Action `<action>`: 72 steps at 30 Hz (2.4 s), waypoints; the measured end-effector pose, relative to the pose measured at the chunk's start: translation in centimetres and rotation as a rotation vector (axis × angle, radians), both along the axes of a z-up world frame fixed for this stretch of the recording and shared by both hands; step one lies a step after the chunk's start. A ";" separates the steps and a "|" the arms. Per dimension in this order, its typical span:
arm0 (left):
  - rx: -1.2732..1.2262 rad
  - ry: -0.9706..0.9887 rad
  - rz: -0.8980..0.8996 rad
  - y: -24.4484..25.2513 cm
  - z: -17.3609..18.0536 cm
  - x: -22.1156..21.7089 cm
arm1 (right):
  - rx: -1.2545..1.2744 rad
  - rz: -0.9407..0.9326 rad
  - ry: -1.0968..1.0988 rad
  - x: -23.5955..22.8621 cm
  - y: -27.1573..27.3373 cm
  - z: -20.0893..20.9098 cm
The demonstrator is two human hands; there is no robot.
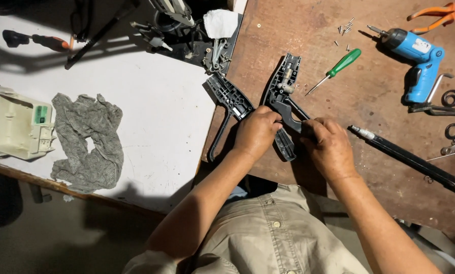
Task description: The person assembles a black plastic tool handle by joining two halves and securing them with screws. They use a blue cordless drill to drive the screws into the handle, working on a wooden workbench.
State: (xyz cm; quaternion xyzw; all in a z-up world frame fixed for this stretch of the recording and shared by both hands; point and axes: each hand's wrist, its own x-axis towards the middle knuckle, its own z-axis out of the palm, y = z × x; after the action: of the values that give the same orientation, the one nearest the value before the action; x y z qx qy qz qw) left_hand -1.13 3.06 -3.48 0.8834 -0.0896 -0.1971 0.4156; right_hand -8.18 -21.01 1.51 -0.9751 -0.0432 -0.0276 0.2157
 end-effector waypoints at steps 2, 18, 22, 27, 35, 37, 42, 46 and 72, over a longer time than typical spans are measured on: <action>-0.029 -0.021 -0.018 1.1 2.4 0.1 | -0.016 -0.031 0.001 -0.5 0.9 0.0; 0.146 -0.320 -0.098 2.9 4.4 -0.4 | -0.007 -0.269 0.019 -2.9 4.7 -0.5; 0.132 -0.322 -0.093 3.0 4.3 -0.3 | 0.014 -0.263 0.013 -2.0 5.0 -0.3; 0.142 -0.262 -0.167 3.2 4.7 -0.4 | 0.033 -0.234 0.014 -1.5 4.6 -0.6; 0.149 -0.277 -0.233 2.9 3.9 -1.5 | 0.016 -0.255 0.034 -2.1 5.1 0.7; 0.168 -0.358 -0.240 2.8 2.7 -1.8 | 0.012 -0.241 0.016 -2.4 5.2 1.1; 0.211 -0.511 -0.229 2.6 1.3 -2.3 | 0.019 -0.244 -0.013 -3.9 3.8 1.0; 0.188 -0.534 -0.220 2.5 1.1 -2.5 | -0.019 -0.213 -0.051 -3.8 3.6 0.4; 0.154 -0.770 -0.122 3.1 1.0 -2.6 | -0.085 -0.208 -0.047 -3.9 6.9 -0.5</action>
State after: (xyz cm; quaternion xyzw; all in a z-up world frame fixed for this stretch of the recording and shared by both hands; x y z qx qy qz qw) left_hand -3.69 6.11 -2.47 0.9144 -0.2762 0.1179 0.2715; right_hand -12.04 -14.10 1.02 -0.9817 0.0519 -0.0710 0.1690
